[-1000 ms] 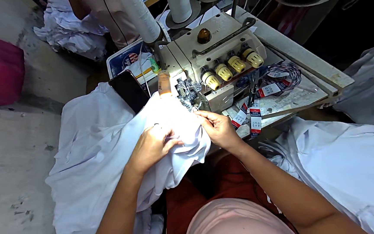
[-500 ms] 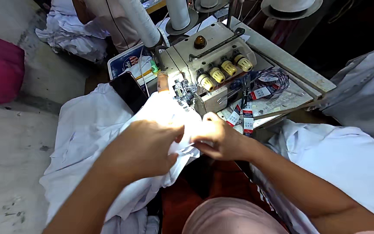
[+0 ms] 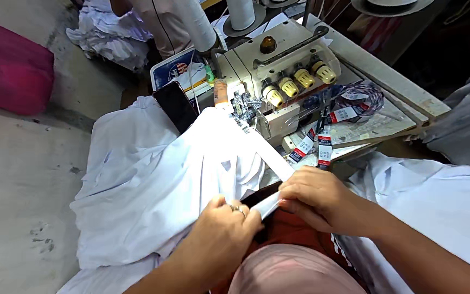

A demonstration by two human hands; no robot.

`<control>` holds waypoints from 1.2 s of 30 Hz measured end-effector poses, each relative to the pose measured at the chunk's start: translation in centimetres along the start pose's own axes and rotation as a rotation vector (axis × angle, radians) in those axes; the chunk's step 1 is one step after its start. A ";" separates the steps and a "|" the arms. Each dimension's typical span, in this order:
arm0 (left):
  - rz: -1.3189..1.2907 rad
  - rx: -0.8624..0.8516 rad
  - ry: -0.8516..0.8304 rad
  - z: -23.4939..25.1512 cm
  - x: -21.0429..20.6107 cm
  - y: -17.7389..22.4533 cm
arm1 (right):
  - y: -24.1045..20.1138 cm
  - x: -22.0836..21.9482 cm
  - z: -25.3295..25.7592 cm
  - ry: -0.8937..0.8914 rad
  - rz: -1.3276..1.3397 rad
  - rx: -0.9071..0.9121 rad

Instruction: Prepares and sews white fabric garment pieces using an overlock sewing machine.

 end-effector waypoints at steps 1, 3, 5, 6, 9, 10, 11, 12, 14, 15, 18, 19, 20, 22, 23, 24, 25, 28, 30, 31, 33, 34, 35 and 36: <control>-0.002 0.023 -0.049 -0.5 1.0 0.1 | 0.4 -1.1 0.5 0.036 0.106 0.009; 0.043 0.160 -0.125 -1.5 2.0 -0.7 | 1.4 -3.9 1.2 0.105 0.236 0.023; 0.089 0.244 -0.159 -2.5 2.0 -2.1 | 1.4 -5.7 2.0 0.113 0.252 0.050; 0.061 0.249 -0.175 -3.0 2.2 -2.4 | 1.0 -5.8 2.3 0.102 0.229 0.069; -0.045 0.229 -0.170 -3.4 3.2 -1.9 | -0.1 -4.5 2.5 0.077 0.211 0.091; -0.050 0.253 -0.154 -3.2 3.3 -1.9 | 0.0 -4.0 2.4 0.072 0.218 0.098; -0.056 0.288 -0.155 -2.8 3.2 -2.0 | 0.0 -3.7 2.3 0.069 0.214 0.103; -0.068 0.321 -0.171 -2.5 3.0 -2.2 | 0.0 -3.6 2.2 0.066 0.208 0.107; -0.127 0.351 -0.223 -2.0 2.5 -2.8 | -0.1 -3.8 2.1 0.049 0.172 0.106; -0.165 0.346 -0.248 -1.9 2.3 -3.1 | -0.3 -3.8 2.0 0.038 0.137 0.101; -0.196 0.283 -0.203 -2.3 2.0 -3.8 | -0.2 -3.9 1.6 0.041 0.062 0.069; -0.184 0.266 -0.175 -2.4 2.0 -3.7 | -0.2 -4.0 1.5 0.052 0.051 0.061; -0.175 0.255 -0.157 -2.5 2.2 -3.5 | -0.3 -4.0 1.5 0.063 0.046 0.061; -0.171 0.210 -0.132 -2.7 3.1 -2.2 | -0.9 -3.7 1.7 0.111 0.107 0.080; -0.176 0.165 -0.112 -2.6 4.0 -1.5 | -1.0 -3.4 1.9 0.181 0.198 0.087; -0.188 0.119 -0.093 -2.5 4.8 -0.7 | -0.9 -3.4 2.1 0.279 0.279 0.074; -0.180 0.092 -0.096 -2.4 5.5 -0.2 | -0.5 -3.8 2.0 0.392 0.326 0.031; -0.149 0.074 -0.155 -2.0 6.1 -0.5 | 1.9 -7.3 1.8 0.606 0.476 -0.314; -0.211 0.026 -0.163 -1.5 6.0 -1.0 | 2.9 -8.6 1.8 0.353 0.605 -0.686; -0.260 0.002 -0.148 -1.3 5.9 -1.2 | 3.1 -8.5 1.8 0.146 0.638 -0.817; -0.364 -0.031 -0.124 -0.8 5.8 -1.5 | 2.3 -7.6 1.5 -0.177 0.645 -0.837; -0.392 -0.043 -0.125 -0.6 5.8 -1.7 | 1.5 -7.0 1.0 -0.243 0.649 -0.728; -0.440 -0.055 -0.109 -0.4 5.7 -1.8 | 0.5 -5.9 0.5 -0.255 0.676 -0.590; -0.495 -0.063 -0.085 -0.1 5.5 -1.8 | -0.5 -4.9 0.1 -0.220 0.718 -0.435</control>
Point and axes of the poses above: each hand's wrist, its own z-axis towards the middle knuckle, its own x-axis out of the back of the hand, y = z × x, the point moved 1 cm from there along z, towards the middle knuckle, and after that the axes turned 14 degrees about z, right-handed, at the moved point
